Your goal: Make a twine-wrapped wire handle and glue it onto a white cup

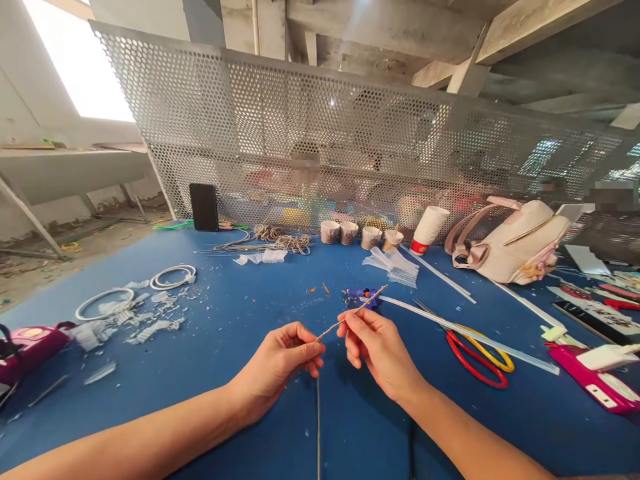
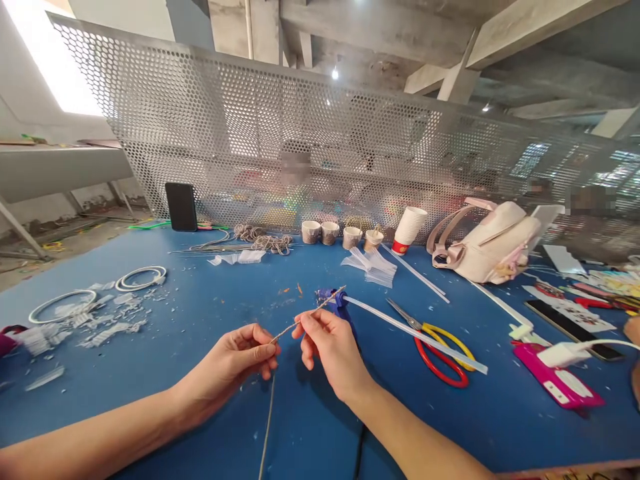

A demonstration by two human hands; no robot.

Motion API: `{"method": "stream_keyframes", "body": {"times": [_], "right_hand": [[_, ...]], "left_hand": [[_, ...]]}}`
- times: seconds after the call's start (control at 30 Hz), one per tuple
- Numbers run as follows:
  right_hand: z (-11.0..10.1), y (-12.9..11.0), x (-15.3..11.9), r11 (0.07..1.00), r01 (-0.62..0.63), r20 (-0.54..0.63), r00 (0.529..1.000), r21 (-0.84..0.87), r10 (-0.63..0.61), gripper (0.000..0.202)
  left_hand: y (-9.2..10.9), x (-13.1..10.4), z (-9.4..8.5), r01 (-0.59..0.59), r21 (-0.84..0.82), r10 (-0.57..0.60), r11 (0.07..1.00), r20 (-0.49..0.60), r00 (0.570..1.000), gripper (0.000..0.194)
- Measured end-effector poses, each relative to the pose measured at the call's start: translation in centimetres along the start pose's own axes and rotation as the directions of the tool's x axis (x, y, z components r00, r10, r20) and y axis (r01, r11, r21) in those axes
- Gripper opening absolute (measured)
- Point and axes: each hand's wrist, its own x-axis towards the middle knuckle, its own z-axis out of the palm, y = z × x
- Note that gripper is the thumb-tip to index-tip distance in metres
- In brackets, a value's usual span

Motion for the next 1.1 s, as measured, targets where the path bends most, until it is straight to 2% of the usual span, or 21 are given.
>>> {"method": "stream_keyframes", "body": {"times": [0.17,0.33,0.53,0.67,0.73,0.8,0.9,1.0,1.07,1.1], "right_hand": [[0.1,0.1,0.3,0.999,0.031,-0.021,0.999,0.009,-0.031,0.029],[-0.1,0.0,0.7,0.998,0.056,-0.023,0.998,0.003,-0.056,0.028],[-0.5,-0.2,1.0,0.999,0.051,-0.026,0.998,-0.007,-0.052,0.032],[-0.8,-0.4,1.3,0.993,0.117,-0.113,0.987,-0.007,-0.117,0.035],[-0.9,-0.5,1.4,0.986,0.163,-0.142,0.975,-0.046,-0.168,0.035],[-1.0,-0.5,1.4,0.970,0.182,-0.154,0.966,-0.163,-0.207,0.039],[-1.4,-0.5,1.3,0.885,0.198,-0.148,0.948,-0.422,-0.282,0.045],[-2.0,-0.4,1.4,0.659,0.315,-0.034,0.888,-0.683,-0.458,0.043],[-2.2,-0.3,1.4,0.518,0.384,0.071,0.849,-0.765,-0.524,0.042],[-2.1,-0.2,1.3,0.481,0.406,0.114,0.842,-0.777,-0.528,0.042]], "left_hand": [[-0.1,-0.2,0.0,0.037,-0.038,-0.036,0.999,0.010,0.999,0.025],[-0.2,-0.5,-0.3,0.118,-0.047,-0.113,0.992,0.086,0.990,0.021],[-0.5,-0.4,-0.7,0.102,-0.047,-0.097,0.994,0.110,0.989,0.021],[-0.6,-0.3,-0.8,0.084,-0.047,-0.080,0.995,0.087,0.993,0.022],[-0.6,-0.3,-0.7,0.083,-0.046,-0.079,0.995,0.081,0.994,0.023],[-0.6,-0.3,-0.6,0.075,-0.044,-0.072,0.996,0.072,0.995,0.024],[-0.7,-0.3,-0.6,0.054,-0.030,-0.052,0.998,0.059,0.997,0.026],[-0.9,-0.3,-0.6,0.054,-0.018,-0.053,0.998,0.057,0.997,0.025],[-1.0,-0.3,-0.6,0.049,-0.013,-0.048,0.999,0.058,0.997,0.024],[-1.0,-0.3,-0.6,0.041,-0.013,-0.041,0.999,0.058,0.997,0.024]]}}
